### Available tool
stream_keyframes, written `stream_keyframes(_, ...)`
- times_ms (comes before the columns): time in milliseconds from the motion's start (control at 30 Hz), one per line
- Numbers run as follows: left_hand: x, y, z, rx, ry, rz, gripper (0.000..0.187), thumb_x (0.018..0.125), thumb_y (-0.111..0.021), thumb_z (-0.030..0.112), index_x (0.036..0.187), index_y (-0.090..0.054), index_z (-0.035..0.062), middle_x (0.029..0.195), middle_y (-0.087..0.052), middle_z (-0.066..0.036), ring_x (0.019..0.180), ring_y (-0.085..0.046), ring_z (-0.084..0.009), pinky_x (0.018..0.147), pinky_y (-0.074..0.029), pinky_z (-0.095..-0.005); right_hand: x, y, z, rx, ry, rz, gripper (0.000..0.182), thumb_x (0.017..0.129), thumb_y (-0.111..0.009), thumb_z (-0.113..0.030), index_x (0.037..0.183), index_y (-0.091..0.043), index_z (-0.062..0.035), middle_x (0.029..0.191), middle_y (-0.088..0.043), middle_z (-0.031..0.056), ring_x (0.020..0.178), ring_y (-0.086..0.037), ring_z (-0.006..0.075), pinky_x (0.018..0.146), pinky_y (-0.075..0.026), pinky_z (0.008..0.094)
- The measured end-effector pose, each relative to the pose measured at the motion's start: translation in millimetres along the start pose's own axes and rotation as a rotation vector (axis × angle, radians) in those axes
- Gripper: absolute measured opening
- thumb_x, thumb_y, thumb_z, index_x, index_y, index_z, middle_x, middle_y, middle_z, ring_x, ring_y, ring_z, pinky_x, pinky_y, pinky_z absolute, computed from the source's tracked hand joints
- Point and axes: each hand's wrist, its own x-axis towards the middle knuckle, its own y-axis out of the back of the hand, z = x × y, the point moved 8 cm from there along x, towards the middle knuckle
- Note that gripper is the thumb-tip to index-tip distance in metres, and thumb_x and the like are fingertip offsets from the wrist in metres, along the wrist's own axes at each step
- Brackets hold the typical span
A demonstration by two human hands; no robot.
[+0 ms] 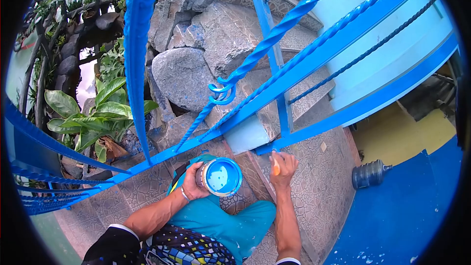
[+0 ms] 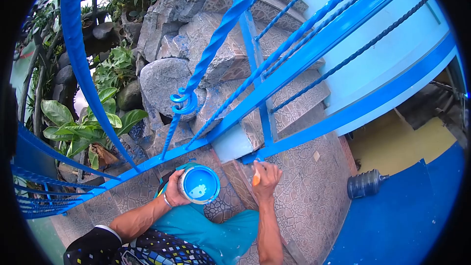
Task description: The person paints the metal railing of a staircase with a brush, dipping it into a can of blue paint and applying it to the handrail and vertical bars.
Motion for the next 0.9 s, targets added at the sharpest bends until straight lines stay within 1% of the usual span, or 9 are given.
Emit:
stream_keyframes(33, 0.4, 0.1, 0.0, 0.003, -0.001, -0.004, 0.059, 0.095, -0.063, 0.051, 0.136, -0.071, 0.0091, 0.136, -0.074, -0.014, 0.124, -0.069, -0.0344, 0.113, -0.050, -0.0556, 15.0, 14.5, -1.6, -0.003, 0.014, 0.070, 0.024, 0.087, -0.082, -0.007, 0.111, -0.080, -0.0083, 0.102, -0.071, 0.0085, 0.097, -0.065, 0.0293, 0.088, -0.045, 0.0451)
stream_keyframes(133, 1.2, -0.3, -0.3, -0.002, 0.006, -0.002, 0.059, 0.096, -0.063, 0.051, 0.136, -0.071, 0.0093, 0.136, -0.074, -0.014, 0.125, -0.069, -0.0345, 0.112, -0.050, -0.0558, 53.1, 51.1, 13.3, -0.074, -0.006, 0.244, 0.023, 0.088, -0.081, -0.011, 0.110, -0.080, -0.0139, 0.105, -0.071, 0.0052, 0.098, -0.065, 0.0277, 0.089, -0.045, 0.0446)
stream_keyframes(333, 0.8, 0.5, 0.1, 0.024, -0.002, 0.003, 0.061, 0.096, -0.061, 0.053, 0.138, -0.071, 0.0101, 0.137, -0.073, -0.013, 0.125, -0.069, -0.0347, 0.113, -0.049, -0.0565, 89.4, 123.9, -16.2, -0.287, 0.201, 0.629, 0.024, 0.088, -0.080, -0.008, 0.111, -0.082, -0.0156, 0.112, -0.069, 0.0080, 0.105, -0.062, 0.0297, 0.091, -0.048, 0.0482)
stream_keyframes(367, 1.2, 0.6, 0.7, 0.033, -0.008, 0.008, 0.061, 0.096, -0.061, 0.053, 0.138, -0.071, 0.0103, 0.138, -0.073, -0.013, 0.125, -0.069, -0.0347, 0.113, -0.049, -0.0566, 89.1, 122.6, -23.1, -0.347, 0.245, 0.584, 0.030, 0.087, -0.078, -0.001, 0.114, -0.081, -0.0142, 0.117, -0.068, 0.0057, 0.110, -0.063, 0.0292, 0.091, -0.049, 0.0475)
stream_keyframes(467, 0.5, -5.1, 0.1, 0.019, -0.004, -0.015, 0.061, 0.095, -0.061, 0.053, 0.139, -0.070, 0.0110, 0.138, -0.073, -0.013, 0.126, -0.069, -0.0347, 0.114, -0.049, -0.0562, 74.4, 72.2, -17.9, -0.449, 0.140, 0.292, 0.026, 0.089, -0.076, -0.009, 0.112, -0.083, -0.0187, 0.115, -0.069, 0.0051, 0.111, -0.062, 0.0294, 0.091, -0.046, 0.0470)
stream_keyframes(567, -2.0, -8.9, 0.2, 0.030, 0.001, -0.036, 0.060, 0.095, -0.062, 0.052, 0.137, -0.071, 0.0111, 0.137, -0.074, -0.013, 0.126, -0.069, -0.0340, 0.114, -0.049, -0.0552, 36.1, 11.0, -6.3, -0.410, 0.120, 0.160, 0.024, 0.089, -0.074, -0.016, 0.110, -0.084, -0.0221, 0.113, -0.069, 0.0053, 0.108, -0.062, 0.0306, 0.091, -0.044, 0.0464)
stream_keyframes(667, -0.3, -1.0, 1.2, 0.008, -0.005, -0.016, 0.059, 0.094, -0.062, 0.052, 0.136, -0.072, 0.0116, 0.135, -0.075, -0.012, 0.125, -0.070, -0.0335, 0.114, -0.049, -0.0544, 30.5, -0.9, -10.7, -0.239, 0.070, 0.066, 0.025, 0.088, -0.077, -0.016, 0.111, -0.084, -0.0225, 0.111, -0.069, 0.0055, 0.104, -0.062, 0.0315, 0.089, -0.044, 0.0468)
stream_keyframes(800, 1.0, -1.1, -0.1, 0.004, 0.013, 0.011, 0.058, 0.095, -0.062, 0.052, 0.135, -0.073, 0.0117, 0.134, -0.075, -0.012, 0.123, -0.071, -0.0333, 0.113, -0.050, -0.0543, 44.0, 9.1, -22.4, -0.025, -0.023, -0.021, 0.023, 0.086, -0.083, -0.014, 0.109, -0.082, -0.0161, 0.101, -0.071, 0.0071, 0.094, -0.064, 0.0296, 0.085, -0.044, 0.0451)
stream_keyframes(900, -0.9, -3.1, -0.1, 0.006, 0.000, -0.007, 0.058, 0.095, -0.062, 0.052, 0.135, -0.073, 0.0116, 0.134, -0.075, -0.012, 0.122, -0.071, -0.0335, 0.112, -0.050, -0.0546, 57.5, 29.8, -2.0, -0.072, 0.001, 0.146, 0.022, 0.087, -0.084, -0.014, 0.109, -0.080, -0.0114, 0.099, -0.071, 0.0062, 0.094, -0.065, 0.0290, 0.082, -0.046, 0.0455)
